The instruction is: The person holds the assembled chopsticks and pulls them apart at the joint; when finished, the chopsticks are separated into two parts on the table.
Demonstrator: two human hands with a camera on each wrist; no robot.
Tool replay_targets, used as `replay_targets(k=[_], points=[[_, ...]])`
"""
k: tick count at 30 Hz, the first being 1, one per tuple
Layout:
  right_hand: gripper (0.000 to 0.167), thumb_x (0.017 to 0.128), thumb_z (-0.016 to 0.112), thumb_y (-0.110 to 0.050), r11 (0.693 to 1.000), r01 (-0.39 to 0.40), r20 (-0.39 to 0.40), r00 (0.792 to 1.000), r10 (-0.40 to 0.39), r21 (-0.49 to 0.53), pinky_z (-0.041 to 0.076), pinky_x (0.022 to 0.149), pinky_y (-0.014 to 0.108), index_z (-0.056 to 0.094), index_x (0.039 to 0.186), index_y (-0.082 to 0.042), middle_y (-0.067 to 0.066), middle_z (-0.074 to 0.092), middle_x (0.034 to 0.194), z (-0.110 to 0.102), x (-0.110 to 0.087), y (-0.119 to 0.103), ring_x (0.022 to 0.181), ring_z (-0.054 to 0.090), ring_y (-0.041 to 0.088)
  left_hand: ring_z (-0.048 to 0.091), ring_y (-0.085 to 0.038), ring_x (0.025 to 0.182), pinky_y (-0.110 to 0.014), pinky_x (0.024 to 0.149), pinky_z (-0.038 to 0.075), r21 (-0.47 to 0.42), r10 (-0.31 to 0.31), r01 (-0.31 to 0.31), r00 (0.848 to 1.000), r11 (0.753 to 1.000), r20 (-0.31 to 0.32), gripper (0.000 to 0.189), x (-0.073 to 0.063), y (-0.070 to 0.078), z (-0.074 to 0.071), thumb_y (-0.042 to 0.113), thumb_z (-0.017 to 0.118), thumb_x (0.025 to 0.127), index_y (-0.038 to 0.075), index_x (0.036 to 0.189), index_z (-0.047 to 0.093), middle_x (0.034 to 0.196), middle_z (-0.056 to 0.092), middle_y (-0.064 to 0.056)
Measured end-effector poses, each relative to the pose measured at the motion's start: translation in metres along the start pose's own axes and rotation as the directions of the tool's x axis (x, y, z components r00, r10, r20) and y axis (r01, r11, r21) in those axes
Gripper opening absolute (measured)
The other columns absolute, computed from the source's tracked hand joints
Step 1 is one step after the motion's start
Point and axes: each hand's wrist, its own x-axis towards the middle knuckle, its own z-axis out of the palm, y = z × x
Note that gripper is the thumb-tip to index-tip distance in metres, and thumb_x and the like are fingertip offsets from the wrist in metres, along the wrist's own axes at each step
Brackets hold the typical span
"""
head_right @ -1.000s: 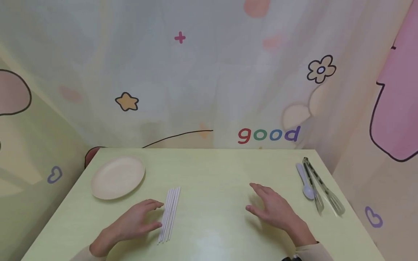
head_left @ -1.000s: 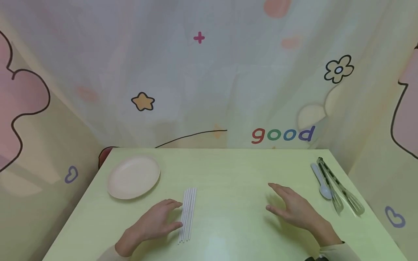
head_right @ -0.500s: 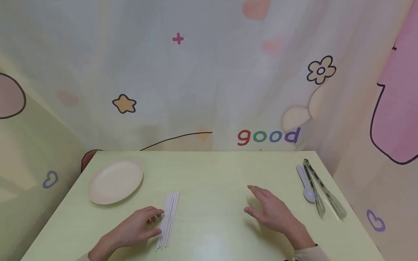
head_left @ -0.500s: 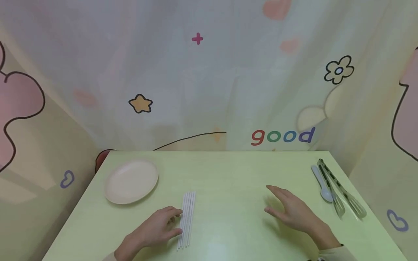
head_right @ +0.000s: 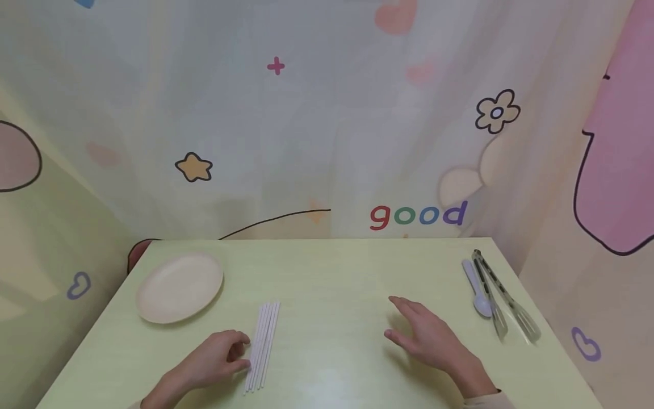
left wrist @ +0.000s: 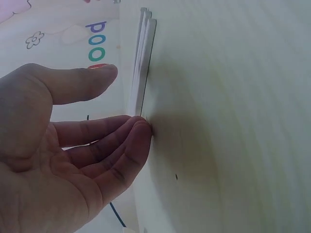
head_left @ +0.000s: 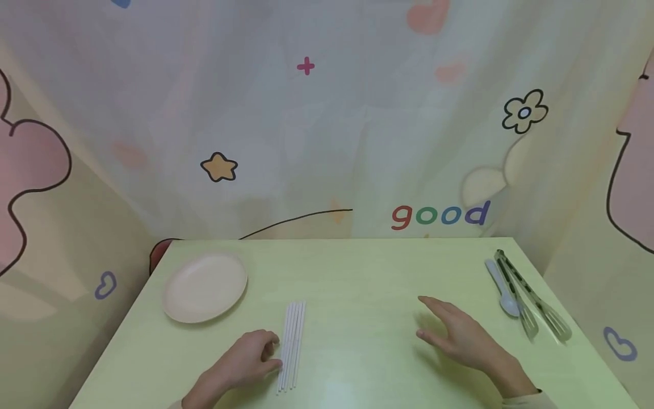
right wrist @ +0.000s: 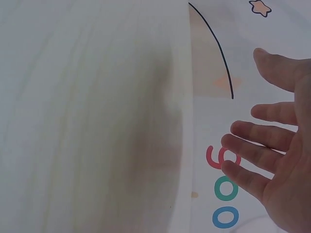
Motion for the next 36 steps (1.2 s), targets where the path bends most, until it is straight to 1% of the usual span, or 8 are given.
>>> replay_targets(k=[9, 14, 20, 26, 29, 33, 36], points=[[0.063, 0.089, 0.067, -0.042, 1.0, -0.008, -0.006, 1.0, 0.008, 0.01, 0.048, 0.093, 0.054, 0.05, 0.14, -0.008, 0.015, 0.059, 0.133, 0.0, -0.003, 0.001, 0.119, 0.057, 0.036, 0.055, -0.006, 0.072, -0.022, 0.065, 0.048, -0.004, 0.013, -0.013, 1.0, 1.0, 0.01, 0.032, 0.001, 0.002, 0.0, 0.019, 0.077, 0.081, -0.002, 0.101, 0.065, 0.081, 0.062, 0.002], [0.063, 0.09, 0.067, -0.042, 1.0, -0.017, 0.006, 1.0, 0.017, 0.023, 0.048, 0.093, 0.055, 0.05, 0.14, -0.007, 0.016, 0.059, 0.133, 0.001, -0.005, 0.0, 0.119, 0.057, 0.038, 0.054, -0.004, 0.068, -0.021, 0.063, 0.047, -0.001, 0.003, -0.003, 1.0, 1.0, 0.007, 0.028, 0.002, 0.002, 0.003, 0.02, 0.078, 0.081, 0.001, 0.097, 0.065, 0.078, 0.062, 0.004], [0.061, 0.091, 0.066, -0.041, 1.0, -0.003, 0.002, 1.0, 0.003, 0.025, 0.047, 0.094, 0.055, 0.051, 0.139, -0.006, 0.015, 0.059, 0.133, 0.004, -0.005, 0.002, 0.119, 0.057, 0.037, 0.054, -0.007, 0.067, -0.023, 0.062, 0.046, -0.025, -0.037, 0.037, 0.999, 0.999, 0.001, 0.026, 0.003, 0.005, 0.007, 0.018, 0.078, 0.08, 0.001, 0.094, 0.065, 0.075, 0.061, 0.004], [0.058, 0.091, 0.066, -0.039, 1.0, 0.02, -0.007, 1.0, -0.02, 0.015, 0.048, 0.093, 0.052, 0.053, 0.137, -0.006, 0.012, 0.06, 0.133, 0.006, -0.004, 0.001, 0.118, 0.059, 0.033, 0.054, -0.008, 0.067, -0.024, 0.06, 0.045, -0.05, -0.079, 0.08, 0.996, 0.995, 0.029, 0.014, 0.003, 0.007, 0.007, 0.012, 0.072, 0.084, 0.002, 0.093, 0.067, 0.076, 0.062, 0.003], [0.057, 0.091, 0.066, -0.039, 1.0, 0.019, -0.001, 1.0, -0.019, 0.014, 0.049, 0.093, 0.051, 0.054, 0.137, -0.006, 0.012, 0.061, 0.133, 0.007, -0.004, -0.001, 0.118, 0.059, 0.033, 0.052, -0.009, 0.064, -0.024, 0.058, 0.043, -0.058, -0.109, 0.111, 0.993, 0.992, 0.034, 0.011, 0.001, 0.008, 0.007, 0.012, 0.071, 0.085, 0.004, 0.09, 0.066, 0.073, 0.06, 0.004], [0.057, 0.092, 0.065, -0.039, 1.0, 0.015, 0.004, 1.0, -0.015, 0.026, 0.048, 0.094, 0.051, 0.054, 0.137, -0.006, 0.012, 0.06, 0.133, 0.006, -0.004, -0.002, 0.119, 0.059, 0.033, 0.051, -0.01, 0.062, -0.024, 0.056, 0.042, -0.062, -0.125, 0.126, 0.992, 0.99, 0.029, 0.012, 0.001, 0.011, 0.008, 0.012, 0.073, 0.083, 0.006, 0.085, 0.064, 0.07, 0.058, 0.004], [0.057, 0.092, 0.065, -0.039, 0.999, 0.015, 0.009, 1.0, -0.015, 0.03, 0.048, 0.094, 0.052, 0.053, 0.137, -0.005, 0.012, 0.06, 0.133, 0.005, -0.004, -0.002, 0.119, 0.058, 0.033, 0.05, -0.011, 0.062, -0.024, 0.055, 0.041, -0.057, -0.129, 0.13, 0.991, 0.99, 0.024, 0.01, 0.002, 0.011, 0.008, 0.008, 0.073, 0.082, 0.005, 0.085, 0.063, 0.07, 0.057, 0.003]])
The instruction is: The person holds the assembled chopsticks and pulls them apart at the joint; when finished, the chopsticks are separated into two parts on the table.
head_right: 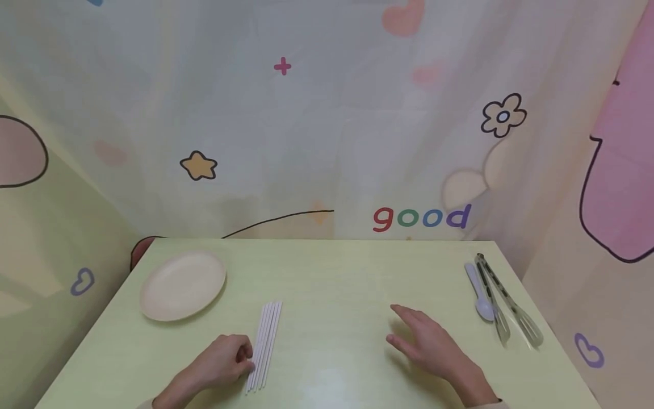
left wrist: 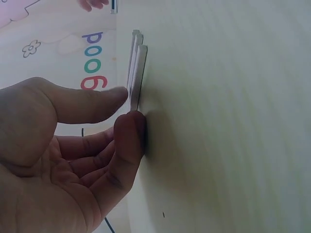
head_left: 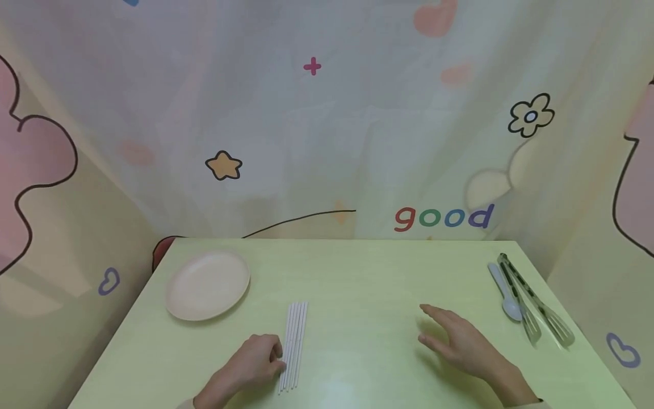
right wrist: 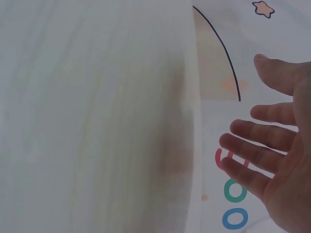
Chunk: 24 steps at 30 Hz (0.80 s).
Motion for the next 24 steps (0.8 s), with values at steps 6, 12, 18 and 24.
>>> replay_targets(k=[6, 12, 18, 24], points=[[0.058, 0.092, 0.065, -0.04, 1.0, 0.01, 0.004, 1.0, -0.01, -0.015, 0.048, 0.094, 0.051, 0.054, 0.136, -0.005, 0.012, 0.061, 0.133, 0.0014, 0.0005, 0.001, 0.119, 0.059, 0.033, 0.049, -0.01, 0.061, -0.023, 0.055, 0.04, 0.04, -0.027, 0.028, 0.999, 0.999, -0.019, 0.006, 0.0018, -0.0008, 0.0028, 0.003, 0.067, 0.081, 0.005, 0.085, 0.064, 0.069, 0.056, 0.004], [0.058, 0.092, 0.065, -0.04, 1.0, 0.013, 0.019, 1.0, -0.013, -0.018, 0.048, 0.095, 0.051, 0.053, 0.137, -0.006, 0.012, 0.061, 0.132, 0.0032, 0.0016, 0.0026, 0.119, 0.058, 0.033, 0.05, -0.012, 0.063, -0.025, 0.056, 0.041, 0.014, -0.068, 0.069, 0.997, 0.998, -0.023, 0.011, 0.0006, 0.0013, 0.0021, 0.008, 0.072, 0.081, 0.005, 0.084, 0.062, 0.071, 0.057, 0.002], [0.057, 0.092, 0.064, -0.04, 1.0, 0.004, 0.06, 0.998, -0.003, -0.021, 0.047, 0.096, 0.051, 0.054, 0.135, -0.003, 0.012, 0.061, 0.132, 0.0023, 0.0013, 0.0027, 0.119, 0.058, 0.033, 0.049, -0.011, 0.062, -0.024, 0.056, 0.04, 0.031, -0.061, 0.062, 0.997, 0.998, -0.042, 0.015, -0.0009, 0.0007, 0.0044, 0.011, 0.075, 0.079, 0.007, 0.083, 0.061, 0.07, 0.055, 0.004], [0.056, 0.093, 0.063, -0.04, 1.0, -0.017, 0.138, 0.99, 0.02, -0.02, 0.047, 0.097, 0.05, 0.057, 0.131, 0.001, 0.014, 0.062, 0.13, 0.0011, 0.0014, 0.0044, 0.118, 0.059, 0.034, 0.048, -0.012, 0.057, -0.024, 0.05, 0.039, 0.115, -0.066, 0.078, 0.992, 0.99, -0.11, 0.008, -0.0027, 0.0018, 0.0045, 0.001, 0.065, 0.076, 0.006, 0.077, 0.059, 0.067, 0.054, 0.002]])
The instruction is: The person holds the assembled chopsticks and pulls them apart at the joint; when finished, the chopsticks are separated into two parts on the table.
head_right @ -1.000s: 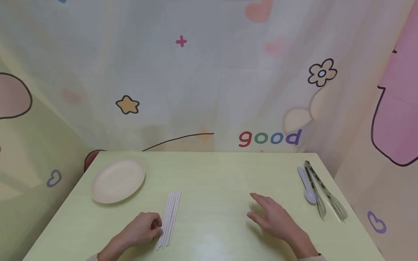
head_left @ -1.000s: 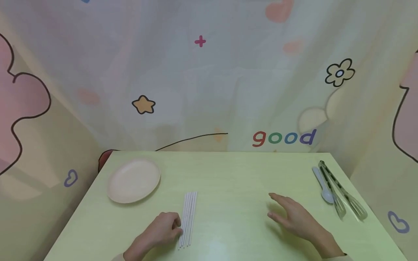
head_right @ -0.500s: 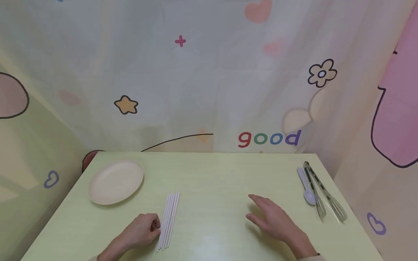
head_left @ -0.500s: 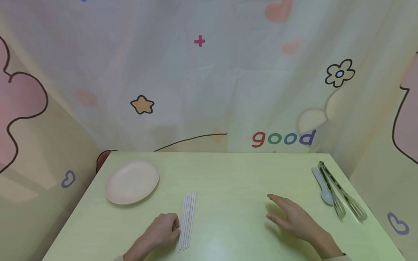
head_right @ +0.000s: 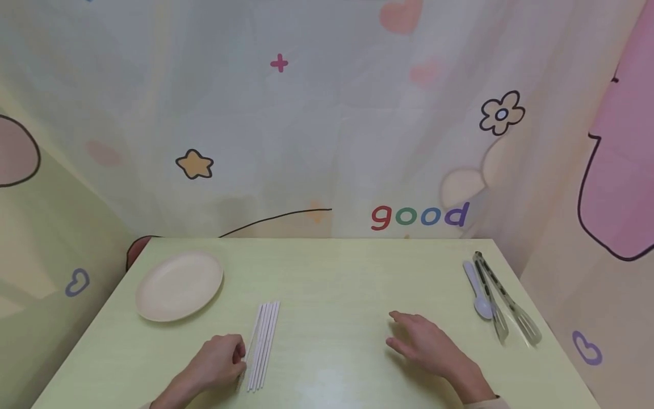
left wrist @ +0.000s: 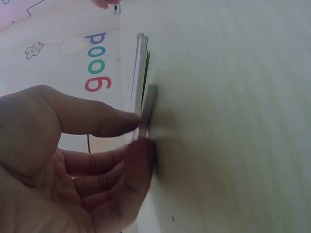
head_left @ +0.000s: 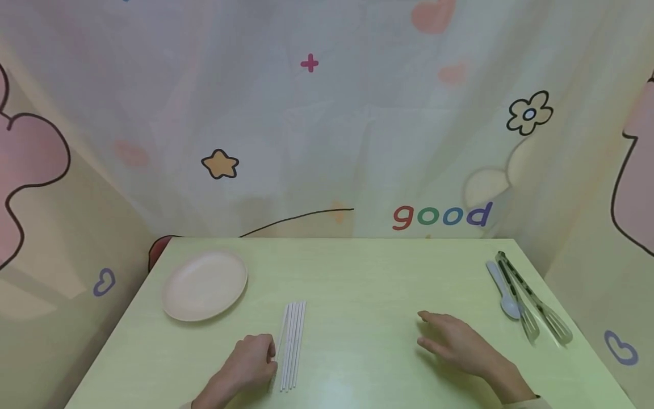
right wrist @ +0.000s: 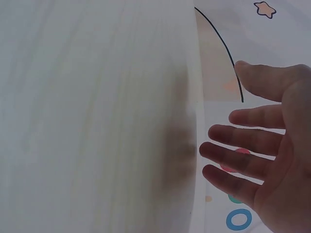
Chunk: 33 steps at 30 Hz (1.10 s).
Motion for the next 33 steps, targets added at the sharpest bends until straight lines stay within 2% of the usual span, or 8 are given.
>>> replay_targets(k=[5, 10, 16, 23, 33], points=[[0.053, 0.093, 0.064, -0.036, 1.0, -0.029, 0.041, 0.999, 0.029, 0.004, 0.048, 0.097, 0.048, 0.057, 0.131, 0.001, 0.012, 0.063, 0.129, 0.0, 0.001, 0.001, 0.118, 0.059, 0.032, 0.044, -0.016, 0.055, -0.028, 0.045, 0.035, 0.116, -0.053, 0.056, 0.998, 0.992, -0.034, 0.015, -0.003, 0.003, -0.002, -0.005, 0.055, 0.075, 0.009, 0.071, 0.05, 0.064, 0.047, -0.001], [0.048, 0.093, 0.065, -0.033, 1.0, -0.017, 0.035, 0.999, 0.017, -0.006, 0.049, 0.094, 0.048, 0.061, 0.126, 0.001, 0.012, 0.065, 0.124, 0.001, 0.001, 0.003, 0.113, 0.061, 0.031, 0.045, -0.019, 0.057, -0.031, 0.047, 0.038, 0.168, -0.069, 0.078, 0.996, 0.983, -0.054, 0.014, -0.002, 0.002, -0.003, -0.005, 0.057, 0.076, 0.007, 0.073, 0.05, 0.066, 0.047, -0.003], [0.035, 0.089, 0.07, -0.026, 0.999, 0.028, 0.025, 0.999, -0.028, -0.038, 0.052, 0.083, 0.04, 0.067, 0.115, -0.002, 0.002, 0.069, 0.105, 0.001, 0.002, 0.006, 0.096, 0.063, 0.021, 0.047, -0.02, 0.056, -0.032, 0.046, 0.039, 0.161, -0.078, 0.083, 0.996, 0.983, -0.038, 0.016, 0.0, 0.001, -0.003, -0.007, 0.057, 0.073, 0.008, 0.073, 0.05, 0.066, 0.047, -0.003], [0.025, 0.081, 0.073, -0.012, 0.997, 0.074, 0.077, 0.994, -0.073, -0.004, 0.047, 0.069, 0.028, 0.07, 0.105, -0.009, -0.008, 0.063, 0.093, -0.002, 0.005, 0.013, 0.08, 0.051, 0.005, 0.047, -0.02, 0.054, -0.03, 0.045, 0.038, 0.15, -0.092, 0.097, 0.995, 0.984, -0.039, 0.017, 0.001, 0.001, -0.006, -0.009, 0.056, 0.07, 0.007, 0.074, 0.051, 0.064, 0.048, -0.003], [0.022, 0.08, 0.073, -0.008, 0.996, 0.081, 0.08, 0.993, -0.083, 0.028, 0.047, 0.067, 0.027, 0.071, 0.102, -0.008, -0.008, 0.063, 0.089, -0.003, 0.01, 0.014, 0.077, 0.054, 0.006, 0.048, -0.021, 0.056, -0.032, 0.047, 0.039, 0.148, -0.149, 0.153, 0.988, 0.977, -0.035, 0.021, -0.006, -0.013, -0.011, -0.007, 0.061, 0.066, 0.007, 0.076, 0.05, 0.066, 0.049, -0.004]])
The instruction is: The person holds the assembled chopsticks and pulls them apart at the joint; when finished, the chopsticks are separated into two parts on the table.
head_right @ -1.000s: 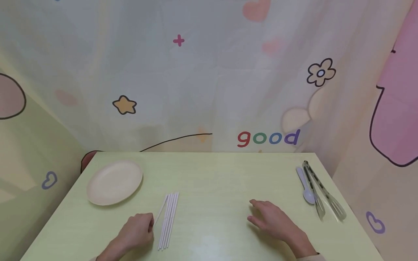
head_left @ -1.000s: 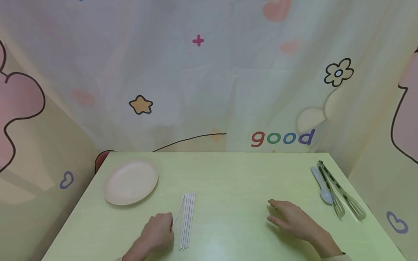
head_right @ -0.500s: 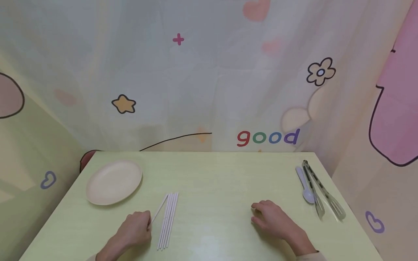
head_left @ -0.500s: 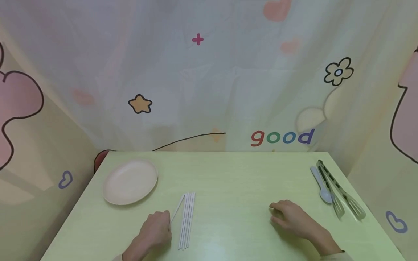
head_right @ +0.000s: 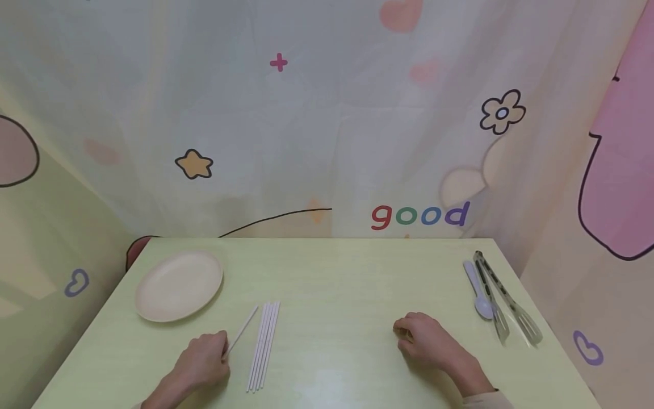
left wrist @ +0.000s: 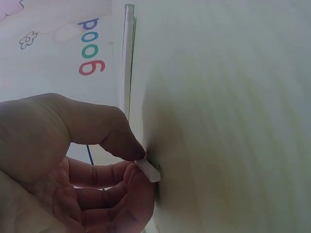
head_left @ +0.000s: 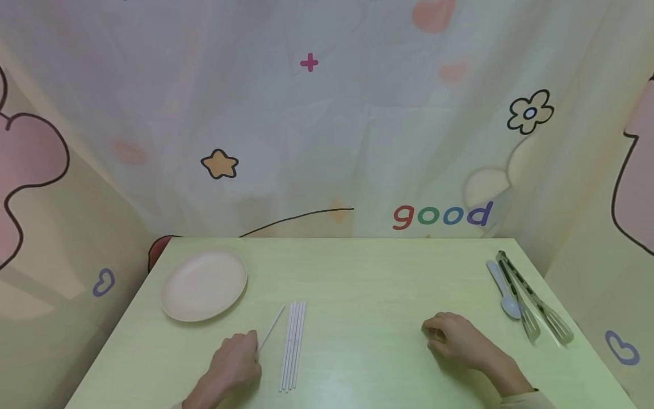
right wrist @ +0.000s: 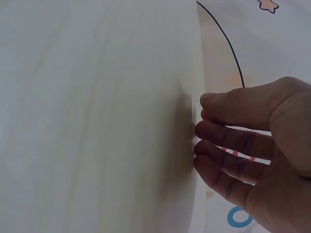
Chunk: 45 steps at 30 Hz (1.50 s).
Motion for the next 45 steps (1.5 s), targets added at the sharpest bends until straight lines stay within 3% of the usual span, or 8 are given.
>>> replay_targets(k=[9, 13, 18, 23, 30, 35, 45], points=[[0.021, 0.082, 0.073, -0.01, 0.998, 0.003, 0.051, 0.999, -0.006, 0.057, 0.048, 0.066, 0.024, 0.071, 0.103, -0.007, -0.008, 0.061, 0.086, -0.005, 0.004, 0.008, 0.076, 0.053, 0.002, 0.047, -0.018, 0.055, -0.029, 0.044, 0.038, -0.009, 0.014, -0.014, 1.0, 1.0, -0.023, 0.019, 0.002, -0.006, -0.012, -0.006, 0.059, 0.065, 0.009, 0.074, 0.052, 0.065, 0.05, -0.001], [0.02, 0.082, 0.072, -0.009, 0.998, 0.011, 0.07, 0.997, -0.015, 0.063, 0.047, 0.065, 0.023, 0.071, 0.102, -0.006, -0.008, 0.061, 0.085, -0.006, 0.007, 0.011, 0.075, 0.052, 0.002, 0.045, -0.014, 0.053, -0.023, 0.043, 0.034, -0.042, 0.056, -0.059, 0.997, 0.997, -0.056, 0.018, 0.006, -0.006, -0.014, -0.005, 0.058, 0.065, 0.01, 0.073, 0.052, 0.066, 0.052, 0.0], [0.019, 0.081, 0.071, -0.007, 0.999, 0.025, 0.07, 0.997, -0.028, 0.039, 0.046, 0.065, 0.024, 0.07, 0.1, -0.004, -0.006, 0.063, 0.086, -0.01, 0.011, 0.013, 0.075, 0.052, 0.003, 0.044, -0.011, 0.054, -0.02, 0.042, 0.032, -0.049, 0.131, -0.138, 0.984, 0.989, -0.124, 0.015, 0.01, -0.001, -0.019, -0.003, 0.056, 0.064, 0.011, 0.072, 0.055, 0.066, 0.053, 0.002], [0.017, 0.084, 0.066, -0.003, 0.999, 0.037, 0.065, 0.997, -0.037, 0.009, 0.046, 0.065, 0.024, 0.071, 0.1, -0.005, -0.004, 0.063, 0.084, -0.019, 0.015, 0.009, 0.073, 0.05, 0.004, 0.046, -0.01, 0.059, -0.022, 0.046, 0.036, -0.008, 0.154, -0.158, 0.971, 0.987, -0.184, 0.018, 0.015, 0.005, -0.025, -0.002, 0.059, 0.063, 0.01, 0.073, 0.066, 0.067, 0.054, 0.006], [0.018, 0.083, 0.07, -0.004, 0.997, 0.072, 0.05, 0.996, -0.072, -0.004, 0.05, 0.068, 0.027, 0.071, 0.101, -0.004, -0.001, 0.065, 0.089, -0.03, 0.017, 0.001, 0.078, 0.057, 0.009, 0.043, -0.008, 0.059, -0.022, 0.05, 0.037, 0.056, 0.205, -0.198, 0.957, 0.979, -0.207, 0.021, 0.019, 0.012, -0.027, -0.002, 0.061, 0.063, 0.01, 0.076, 0.072, 0.065, 0.052, 0.007], [0.018, 0.083, 0.071, -0.006, 0.995, 0.096, 0.031, 0.995, -0.095, -0.02, 0.051, 0.068, 0.027, 0.071, 0.101, -0.003, 0.001, 0.066, 0.088, -0.037, 0.022, -0.005, 0.077, 0.058, 0.009, 0.043, -0.007, 0.059, -0.022, 0.051, 0.037, 0.055, 0.237, -0.23, 0.949, 0.972, -0.21, 0.022, 0.024, 0.015, -0.031, -0.004, 0.061, 0.063, 0.01, 0.076, 0.073, 0.065, 0.054, 0.007], [0.012, 0.084, 0.071, -0.007, 0.993, 0.116, -0.022, 0.993, -0.116, -0.013, 0.053, 0.072, 0.032, 0.07, 0.096, -0.006, 0.0, 0.068, 0.09, -0.045, 0.028, -0.017, 0.08, 0.061, 0.015, 0.046, -0.005, 0.06, -0.023, 0.055, 0.039, 0.083, 0.387, -0.378, 0.899, 0.922, -0.206, 0.016, 0.034, 0.018, -0.044, 0.0, 0.062, 0.066, 0.012, 0.073, 0.071, 0.065, 0.06, 0.008]])
